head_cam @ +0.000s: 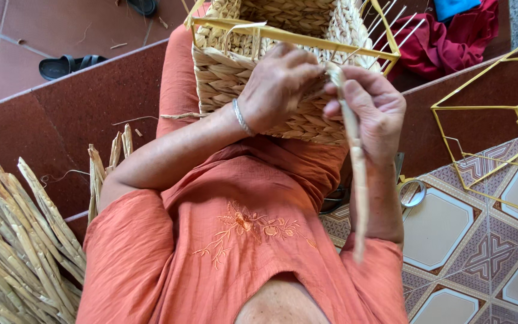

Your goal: The person sits on the floor weaving dried water hyacinth strands around a yellow metal wire frame to form a basket. They tuck and weave strands along the rim, occasionally trim with scissors, and rotate the basket to work around its sides.

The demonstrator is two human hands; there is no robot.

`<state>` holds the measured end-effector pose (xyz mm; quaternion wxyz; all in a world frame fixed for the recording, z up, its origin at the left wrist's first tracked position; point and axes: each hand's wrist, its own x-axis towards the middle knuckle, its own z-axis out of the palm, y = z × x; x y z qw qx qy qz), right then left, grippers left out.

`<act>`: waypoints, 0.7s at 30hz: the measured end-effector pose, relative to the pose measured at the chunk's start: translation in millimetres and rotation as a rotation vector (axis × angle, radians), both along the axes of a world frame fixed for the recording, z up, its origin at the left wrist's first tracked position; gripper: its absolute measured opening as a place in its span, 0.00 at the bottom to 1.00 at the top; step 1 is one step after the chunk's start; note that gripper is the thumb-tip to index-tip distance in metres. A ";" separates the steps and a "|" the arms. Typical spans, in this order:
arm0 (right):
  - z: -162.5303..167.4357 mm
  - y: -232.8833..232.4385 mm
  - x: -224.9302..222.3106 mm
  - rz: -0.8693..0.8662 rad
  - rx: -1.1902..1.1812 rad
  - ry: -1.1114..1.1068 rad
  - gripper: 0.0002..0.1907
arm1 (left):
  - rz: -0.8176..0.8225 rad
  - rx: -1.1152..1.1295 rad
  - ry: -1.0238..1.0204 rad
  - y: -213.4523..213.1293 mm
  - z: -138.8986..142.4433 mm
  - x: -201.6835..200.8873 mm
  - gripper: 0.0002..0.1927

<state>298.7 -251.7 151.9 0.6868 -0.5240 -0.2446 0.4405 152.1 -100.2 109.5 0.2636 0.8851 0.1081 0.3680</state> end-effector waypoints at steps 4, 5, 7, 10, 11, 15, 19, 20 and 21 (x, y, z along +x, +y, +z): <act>1.0 15.4 -15.2 0.063 -0.001 -0.192 0.11 | -0.094 -0.249 0.044 8.3 1.0 2.0 0.05; -0.1 18.8 -18.3 0.090 0.006 -0.259 0.11 | -0.106 -0.277 0.056 12.0 1.3 3.4 0.04; -1.2 21.3 -21.4 0.138 0.030 -0.336 0.12 | -0.197 -0.440 0.291 24.0 3.3 4.3 0.05; -3.1 14.1 -30.6 0.193 0.029 -0.363 0.15 | -0.311 -0.615 0.485 39.4 10.2 2.6 0.11; -4.1 10.0 -34.5 0.202 0.003 -0.374 0.17 | -0.343 -0.657 0.518 44.2 12.8 2.9 0.14; -9.4 -2.8 -42.2 0.233 -0.092 -0.488 0.21 | -0.335 -0.611 0.389 45.4 17.7 4.8 0.10; -13.7 1.2 -23.5 0.045 0.056 -1.192 0.13 | -0.120 -0.499 0.310 28.5 10.4 12.0 0.09; -13.5 2.9 -18.2 -0.069 0.060 -1.264 0.10 | -0.079 -0.474 0.287 26.3 8.0 12.6 0.08; -13.0 3.7 -15.1 -0.182 0.059 -1.331 0.08 | -0.061 -0.418 0.207 24.5 5.7 12.4 0.08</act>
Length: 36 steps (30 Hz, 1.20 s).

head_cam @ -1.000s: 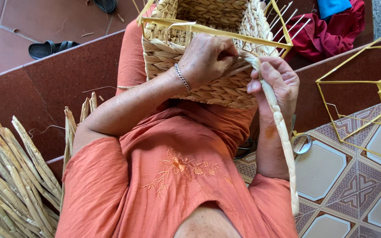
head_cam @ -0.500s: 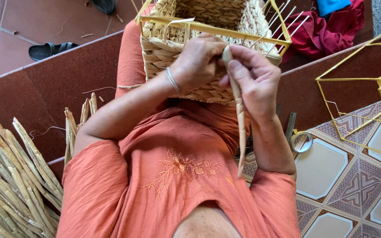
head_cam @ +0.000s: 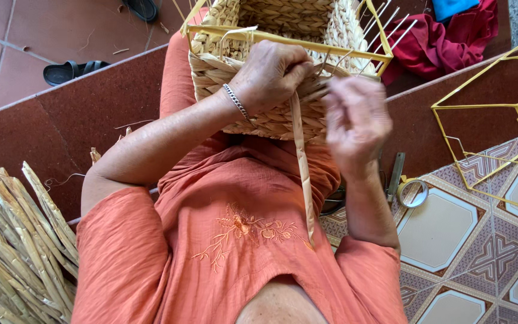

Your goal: The person sits on the floor weaving dried water hyacinth strands around a yellow metal wire frame to form a basket. They tuck and weave strands along the rim, occasionally trim with scissors, and rotate the basket to work around its sides.

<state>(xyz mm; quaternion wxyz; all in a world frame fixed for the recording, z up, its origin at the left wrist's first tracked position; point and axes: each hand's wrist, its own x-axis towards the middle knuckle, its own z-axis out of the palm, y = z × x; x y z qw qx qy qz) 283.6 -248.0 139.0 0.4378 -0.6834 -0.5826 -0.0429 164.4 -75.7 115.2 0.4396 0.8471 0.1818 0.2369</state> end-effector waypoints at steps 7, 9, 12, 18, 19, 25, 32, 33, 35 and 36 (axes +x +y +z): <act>10.0 5.9 7.0 -0.001 -0.056 -0.124 0.07 | 0.035 0.018 -0.143 -5.5 -8.0 -1.5 0.06; 10.2 6.1 5.8 -0.015 -0.103 -0.096 0.07 | 0.009 0.020 -0.111 -5.2 -8.5 0.5 0.06; 7.7 4.5 6.0 -0.004 -0.145 -0.117 0.07 | -0.052 0.072 -0.048 -2.9 -6.6 1.4 0.08; 5.3 0.1 9.3 0.059 -0.064 0.092 0.06 | -0.132 0.164 -0.104 -4.2 10.2 -22.7 0.15; 6.5 -0.8 7.5 0.012 -0.009 0.054 0.06 | -0.136 0.110 -0.108 -3.6 13.1 -26.9 0.19; 23.1 -21.4 -18.4 0.083 -0.243 0.177 0.11 | -0.199 0.132 -0.129 -3.4 18.3 -28.3 0.25; 26.9 -41.4 18.5 0.100 -0.304 -0.031 0.04 | -0.223 0.245 -0.107 -5.1 20.3 -24.5 0.30; 26.8 -44.5 31.0 0.063 -0.319 -0.069 0.02 | -0.232 0.255 -0.125 -6.3 21.0 -24.5 0.30; 23.9 -48.2 51.2 -0.014 -0.350 -0.141 0.04 | -0.255 0.272 -0.160 -10.6 20.7 -23.6 0.31; 20.5 -48.7 56.9 -0.025 -0.324 -0.159 0.05 | -0.221 0.318 -0.150 -14.5 19.3 -22.1 0.34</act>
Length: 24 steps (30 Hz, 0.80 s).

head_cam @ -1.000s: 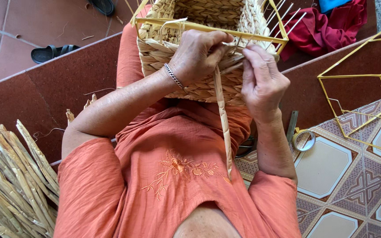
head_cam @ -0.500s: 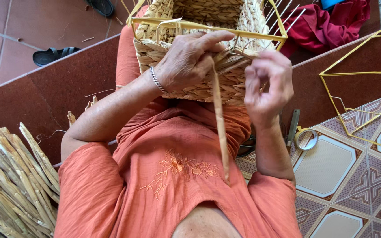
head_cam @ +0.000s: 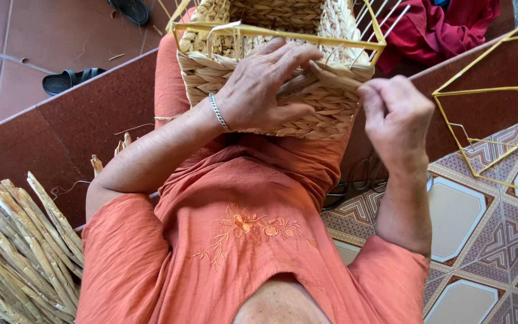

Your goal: The person sits on the floor weaving dried water hyacinth strands around a yellow metal wire frame to form a basket. They tuck and weave strands along the rim, occasionally trim with scissors, and rotate the basket to work around its sides.

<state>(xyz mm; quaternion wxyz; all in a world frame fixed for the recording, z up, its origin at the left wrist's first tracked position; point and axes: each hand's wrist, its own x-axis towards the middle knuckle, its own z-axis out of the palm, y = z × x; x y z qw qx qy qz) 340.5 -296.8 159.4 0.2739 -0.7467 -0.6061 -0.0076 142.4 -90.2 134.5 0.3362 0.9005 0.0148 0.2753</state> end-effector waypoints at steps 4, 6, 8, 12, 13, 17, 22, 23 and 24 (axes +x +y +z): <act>-10.9 6.4 17.7 -0.043 0.058 -0.013 0.14 | 0.106 0.171 0.013 -6.9 -14.6 6.5 0.28; -13.5 8.9 24.0 -0.039 0.067 0.065 0.17 | 0.106 0.243 0.075 -3.6 -24.3 9.0 0.17; -15.0 8.7 28.5 0.013 0.072 0.204 0.18 | 0.085 0.296 0.192 2.2 -31.6 7.8 0.07; -17.6 7.1 35.8 0.081 0.086 0.376 0.15 | 0.084 0.405 0.274 14.7 -31.8 7.7 0.05; -18.1 7.0 37.0 0.078 0.079 0.407 0.16 | 0.096 0.479 0.216 17.1 -28.6 6.4 0.05; -19.4 7.4 39.7 0.081 0.048 0.459 0.15 | 0.104 0.690 0.015 25.3 -10.5 -4.5 0.09; -19.2 9.3 41.9 0.095 0.048 0.512 0.14 | -0.006 0.485 0.128 41.8 5.7 -3.0 0.06; -19.2 9.3 42.1 0.094 0.050 0.518 0.15 | -0.037 0.434 0.109 43.9 6.9 -2.3 0.09; -19.3 9.3 42.0 0.091 0.046 0.528 0.15 | -0.026 0.412 0.125 44.4 7.0 -1.6 0.10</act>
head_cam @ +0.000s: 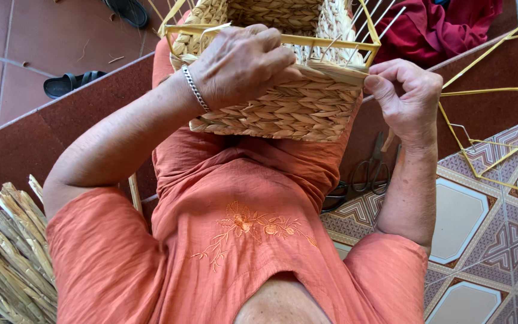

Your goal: The person sits on the floor weaving dried water hyacinth strands around a yellow metal wire frame to form a basket. They tuck and weave strands along the rim, occasionally trim with scissors, and rotate the basket to work around its sides.

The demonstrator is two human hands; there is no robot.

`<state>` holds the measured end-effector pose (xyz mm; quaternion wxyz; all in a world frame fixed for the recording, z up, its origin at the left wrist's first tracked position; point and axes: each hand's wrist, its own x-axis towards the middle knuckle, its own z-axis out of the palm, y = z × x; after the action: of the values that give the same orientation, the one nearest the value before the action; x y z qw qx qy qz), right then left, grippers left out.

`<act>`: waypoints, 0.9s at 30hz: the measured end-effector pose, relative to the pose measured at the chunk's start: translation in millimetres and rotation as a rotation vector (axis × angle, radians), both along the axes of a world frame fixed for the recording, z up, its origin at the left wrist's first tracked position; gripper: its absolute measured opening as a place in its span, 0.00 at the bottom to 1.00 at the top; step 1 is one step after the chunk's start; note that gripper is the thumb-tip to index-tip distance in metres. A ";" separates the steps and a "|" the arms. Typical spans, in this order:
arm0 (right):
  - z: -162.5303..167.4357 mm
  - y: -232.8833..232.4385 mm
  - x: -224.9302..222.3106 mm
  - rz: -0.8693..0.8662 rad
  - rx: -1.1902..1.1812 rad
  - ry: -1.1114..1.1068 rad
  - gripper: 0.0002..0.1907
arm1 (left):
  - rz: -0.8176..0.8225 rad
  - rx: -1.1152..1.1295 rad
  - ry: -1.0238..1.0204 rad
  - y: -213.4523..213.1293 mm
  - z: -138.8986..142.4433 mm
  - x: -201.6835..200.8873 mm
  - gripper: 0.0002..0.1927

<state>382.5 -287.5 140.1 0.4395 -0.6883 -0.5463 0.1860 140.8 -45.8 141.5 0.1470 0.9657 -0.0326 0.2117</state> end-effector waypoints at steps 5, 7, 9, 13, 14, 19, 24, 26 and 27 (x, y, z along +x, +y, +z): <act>-0.3 -1.4 -1.4 -0.022 -0.031 0.020 0.15 | 0.073 -0.012 -0.090 -8.7 -8.7 5.2 0.10; -0.2 -1.6 -2.0 -0.032 -0.035 0.041 0.15 | 0.154 0.217 -0.096 -11.5 -12.9 6.7 0.07; -0.3 -1.4 -2.8 -0.021 -0.029 0.051 0.15 | 0.199 0.342 -0.078 -15.5 -16.0 7.8 0.07; -1.7 -0.7 -4.5 -0.014 -0.019 0.086 0.15 | 0.226 0.363 -0.062 -16.8 -19.7 11.7 0.07; -2.5 -0.9 -5.1 -0.024 -0.028 0.108 0.15 | 0.236 0.358 -0.071 -16.4 -21.0 12.3 0.07; -8.1 -1.3 -6.7 -0.028 -0.001 0.097 0.16 | 0.341 0.369 -0.167 -2.2 -34.9 33.3 0.05; -12.3 -2.8 -8.3 -0.048 0.008 0.079 0.16 | 0.338 0.226 -0.092 -7.2 -44.1 51.1 0.08; -13.2 -2.7 -9.1 -0.051 0.028 0.107 0.16 | 0.360 0.299 -0.048 -9.7 -40.5 65.6 0.04; -13.5 -2.8 -9.6 -0.074 0.012 0.101 0.15 | 0.318 0.247 0.057 -9.9 -37.6 69.9 0.04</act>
<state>372.8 -290.3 126.6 0.4771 -0.6951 -0.4988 0.2010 210.7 -55.7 103.9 -0.0068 0.9750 0.0988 0.1990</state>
